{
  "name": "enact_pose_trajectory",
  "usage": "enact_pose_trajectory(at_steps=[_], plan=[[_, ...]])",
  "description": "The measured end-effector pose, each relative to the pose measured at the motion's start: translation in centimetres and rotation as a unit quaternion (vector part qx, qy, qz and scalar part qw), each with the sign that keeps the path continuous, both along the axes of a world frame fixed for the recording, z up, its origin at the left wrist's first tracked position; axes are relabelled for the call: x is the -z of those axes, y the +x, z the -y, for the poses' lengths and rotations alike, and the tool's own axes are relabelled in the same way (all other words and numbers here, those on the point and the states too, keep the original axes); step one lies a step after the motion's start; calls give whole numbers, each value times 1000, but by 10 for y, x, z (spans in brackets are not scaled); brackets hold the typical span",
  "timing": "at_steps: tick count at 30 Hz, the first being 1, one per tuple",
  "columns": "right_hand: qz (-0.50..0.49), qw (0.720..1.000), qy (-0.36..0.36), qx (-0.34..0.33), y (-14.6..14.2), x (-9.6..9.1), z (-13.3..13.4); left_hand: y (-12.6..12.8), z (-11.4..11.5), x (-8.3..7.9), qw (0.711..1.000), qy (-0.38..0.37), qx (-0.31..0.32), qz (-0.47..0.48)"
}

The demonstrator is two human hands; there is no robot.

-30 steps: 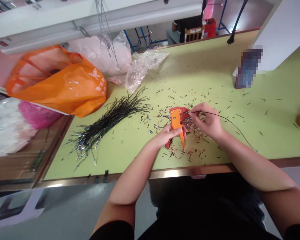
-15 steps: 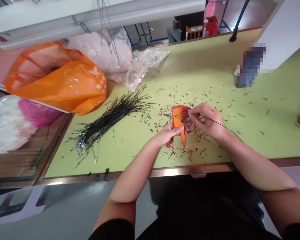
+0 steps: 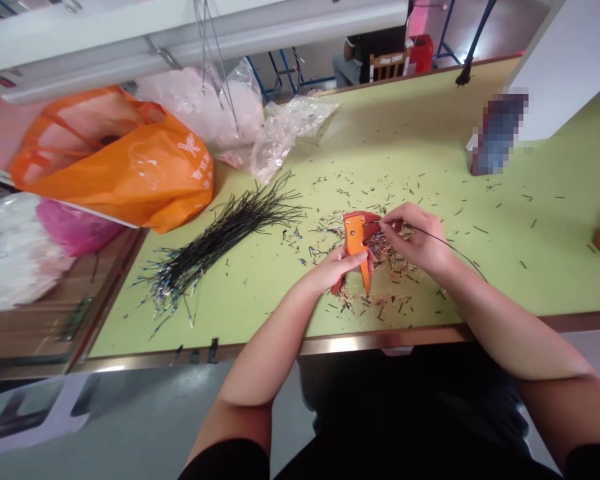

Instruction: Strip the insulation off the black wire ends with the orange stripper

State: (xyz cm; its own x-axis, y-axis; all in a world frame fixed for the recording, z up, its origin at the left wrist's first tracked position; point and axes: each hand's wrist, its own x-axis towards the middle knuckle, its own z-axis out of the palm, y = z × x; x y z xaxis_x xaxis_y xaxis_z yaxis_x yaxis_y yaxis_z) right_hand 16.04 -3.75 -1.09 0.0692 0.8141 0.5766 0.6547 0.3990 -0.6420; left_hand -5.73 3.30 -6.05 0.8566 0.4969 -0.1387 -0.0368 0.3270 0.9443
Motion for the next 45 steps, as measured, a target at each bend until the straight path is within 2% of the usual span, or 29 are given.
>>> enact_pose_trajectory(at_steps=[6, 13, 18, 24, 27, 29, 31, 33, 35, 36, 42, 45], plan=[[-8, 1000, -17, 25, 1, -1, 2, -1, -1, 1, 1000, 5, 2, -7], [-28, 999, 34, -4, -4, 2, 2, 0, 0, 1, 1000, -13, 2, 6], [-13, 994, 104, -21, -5, 10, 1, 1, 0, -2, 998, -55, -3, 33], [-22, 993, 112, -12, -3, 16, -1, 1, -2, 1, 998, -58, -15, 30], [-81, 994, 73, -8, 1, 15, -4, 1, -3, 0, 998, -50, -16, 23], [-180, 983, 6, -23, 4, 14, -7, 1, -2, -2, 998, -56, -13, 25], [-312, 945, -79, -60, 7, 15, -10, 1, -1, -4, 996, -74, -5, 41], [-421, 887, -158, -102, 7, 16, -13, 2, 1, -7, 994, -88, 6, 65], [-476, 844, -208, -129, 4, 18, -15, 3, 3, -8, 992, -94, 17, 80], [-486, 836, -219, -133, 2, 19, -15, 3, 3, -8, 992, -94, 19, 83], [-450, 860, -215, -108, -1, 22, -16, 3, 3, -8, 994, -77, 17, 75], [-451, 858, -219, -110, 3, 21, -16, 2, 3, -8, 996, -68, 20, 57]])
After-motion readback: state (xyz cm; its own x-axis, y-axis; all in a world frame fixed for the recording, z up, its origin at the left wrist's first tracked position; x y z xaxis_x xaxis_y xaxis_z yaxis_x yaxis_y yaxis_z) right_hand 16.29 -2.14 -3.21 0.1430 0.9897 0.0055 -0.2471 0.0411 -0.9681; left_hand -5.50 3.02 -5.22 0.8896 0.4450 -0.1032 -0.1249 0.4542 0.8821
